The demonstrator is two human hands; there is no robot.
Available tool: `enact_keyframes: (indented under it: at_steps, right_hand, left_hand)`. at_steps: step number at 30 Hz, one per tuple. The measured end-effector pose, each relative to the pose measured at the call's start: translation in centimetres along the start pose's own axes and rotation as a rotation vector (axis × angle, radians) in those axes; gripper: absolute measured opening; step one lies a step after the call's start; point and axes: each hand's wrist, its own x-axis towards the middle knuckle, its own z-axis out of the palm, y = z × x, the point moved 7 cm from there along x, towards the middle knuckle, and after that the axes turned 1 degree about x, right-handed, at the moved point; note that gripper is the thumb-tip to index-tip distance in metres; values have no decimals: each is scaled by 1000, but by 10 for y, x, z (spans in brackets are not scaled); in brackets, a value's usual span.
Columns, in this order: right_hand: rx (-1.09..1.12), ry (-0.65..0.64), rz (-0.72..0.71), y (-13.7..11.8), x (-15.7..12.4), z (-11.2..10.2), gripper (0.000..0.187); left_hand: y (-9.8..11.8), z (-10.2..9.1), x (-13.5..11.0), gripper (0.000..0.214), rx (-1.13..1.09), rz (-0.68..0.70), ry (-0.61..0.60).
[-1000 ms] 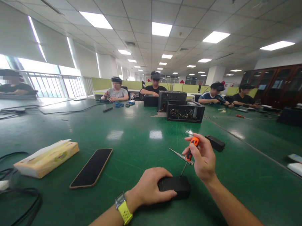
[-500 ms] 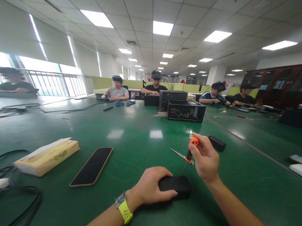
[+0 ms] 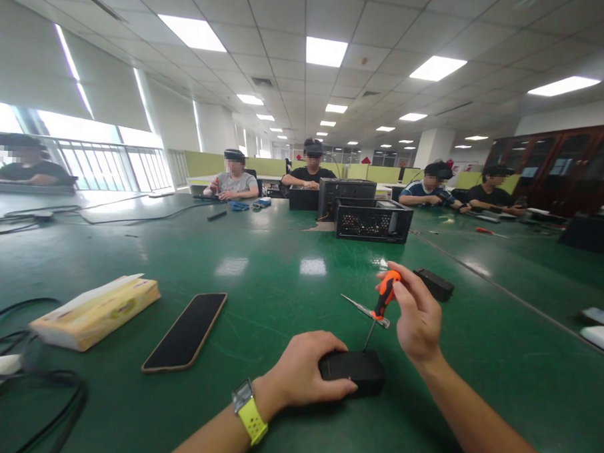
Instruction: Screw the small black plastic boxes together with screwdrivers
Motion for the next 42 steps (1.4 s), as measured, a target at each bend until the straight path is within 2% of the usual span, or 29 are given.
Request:
enact_keyframes:
  at_steps: [3,6,9,13,16,20,26,31,34,39,42]
  right_hand:
    - [57,-14,-45,-4,-1,1,22]
    - [-9,-1,-112,-8,-1,1,20]
    - [-49,18,-64,-7,0,1,24]
    - [72,-1,-6,-4,0,3,23]
    - [91,-16,-61,-7,0,2,18]
    - [-13,-24,-122,-12,-2,2,24]
    - [23,-47,-61,-9,-6,4,23]
    - [-90,-25,-23,-1,-2,5,31]
    - [-14,-24,50,0,-1,5,31]
    - [154,52,105,-5,-3,2,27]
    - [219,40,146,-4,-5,7,27]
  left_hand:
    - [0,-1,0,42,1,-1,-5]
    - [0,-1,0,44,10,-2,1]
    - [-1,-1,0,43,17,-1,6]
    - [-1,-1,0,42,23,-4,11]
    - [-1,0,-1,42,21,-1,11]
    - [-2,0,-1,42,27,-2,17]
    - [-1,-1,-1,43,36,-13,8]
    - [2,-3,-1,42,31,-8,5]
    - [2,-3,-1,42,28,-9,0]
    - [1,-2,-1,45,33,-10,-3]
    - [2,-3,-1,44,38,2,-3]
